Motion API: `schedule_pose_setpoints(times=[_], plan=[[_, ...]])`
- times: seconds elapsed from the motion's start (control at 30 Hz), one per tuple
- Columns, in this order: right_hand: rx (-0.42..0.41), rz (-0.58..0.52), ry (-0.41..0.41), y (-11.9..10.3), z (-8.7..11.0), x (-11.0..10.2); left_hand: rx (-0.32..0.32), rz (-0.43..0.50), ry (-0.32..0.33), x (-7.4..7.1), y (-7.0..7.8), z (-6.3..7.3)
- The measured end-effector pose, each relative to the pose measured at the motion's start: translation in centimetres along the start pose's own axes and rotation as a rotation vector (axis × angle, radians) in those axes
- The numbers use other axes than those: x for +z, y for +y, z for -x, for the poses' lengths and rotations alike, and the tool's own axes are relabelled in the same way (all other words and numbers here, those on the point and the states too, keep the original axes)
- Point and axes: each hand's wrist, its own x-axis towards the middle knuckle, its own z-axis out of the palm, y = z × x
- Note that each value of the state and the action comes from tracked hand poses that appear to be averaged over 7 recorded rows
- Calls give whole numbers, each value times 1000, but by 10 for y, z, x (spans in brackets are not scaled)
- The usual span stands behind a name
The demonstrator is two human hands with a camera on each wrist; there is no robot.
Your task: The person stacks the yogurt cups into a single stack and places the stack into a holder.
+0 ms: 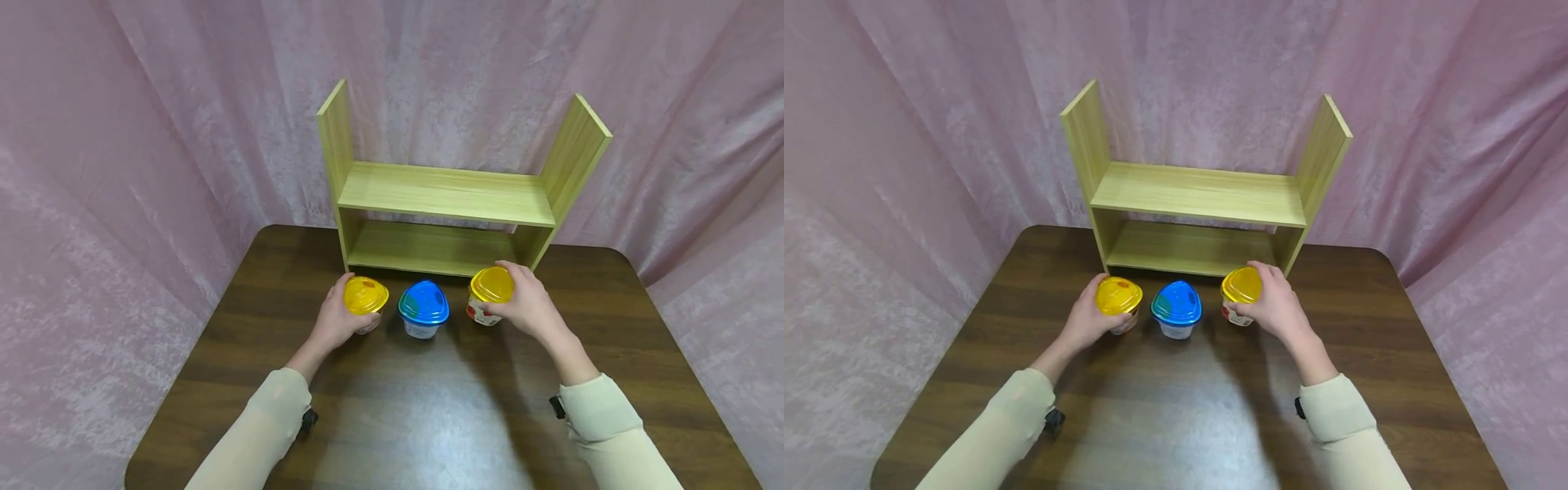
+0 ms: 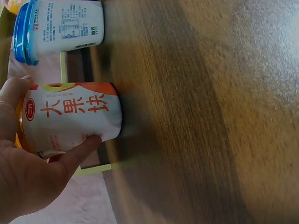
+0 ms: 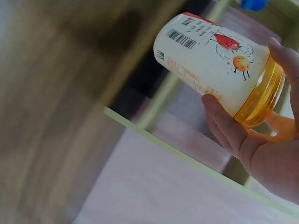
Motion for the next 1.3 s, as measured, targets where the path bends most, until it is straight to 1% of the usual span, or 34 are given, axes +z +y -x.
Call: schedule_pose_setpoints(times=[0.13, 0.23, 0.37, 0.67, 0.77, 0.93, 1.07, 1.23, 1.3], plan=[[-24, -12, 39, -11, -4, -17, 1, -3, -1, 0, 0, 0], [-50, -16, 63, -20, -8, -24, 1, 3, -2, -1, -1, 0], [-85, -30, 76, -35, -12, -26, 6, 8, -1, -1, -2, 1], [-142, -55, 52, -67, -19, -24, 18, 21, 2, 4, 0, -1], [-167, -61, 36, -80, -24, -21, 20, 20, 7, 4, 0, -2], [-206, -70, -7, -103, -31, -12, 4, 25, 7, 2, 0, -2], [-255, -87, -60, -120, -38, -2, 5, 32, -2, 1, -1, -1], [-324, -108, -135, -137, -49, 13, 15, 48, 5, 2, -3, 0], [-339, -114, -155, -143, -52, 20, 17, 54, 9, 2, -4, 1]])
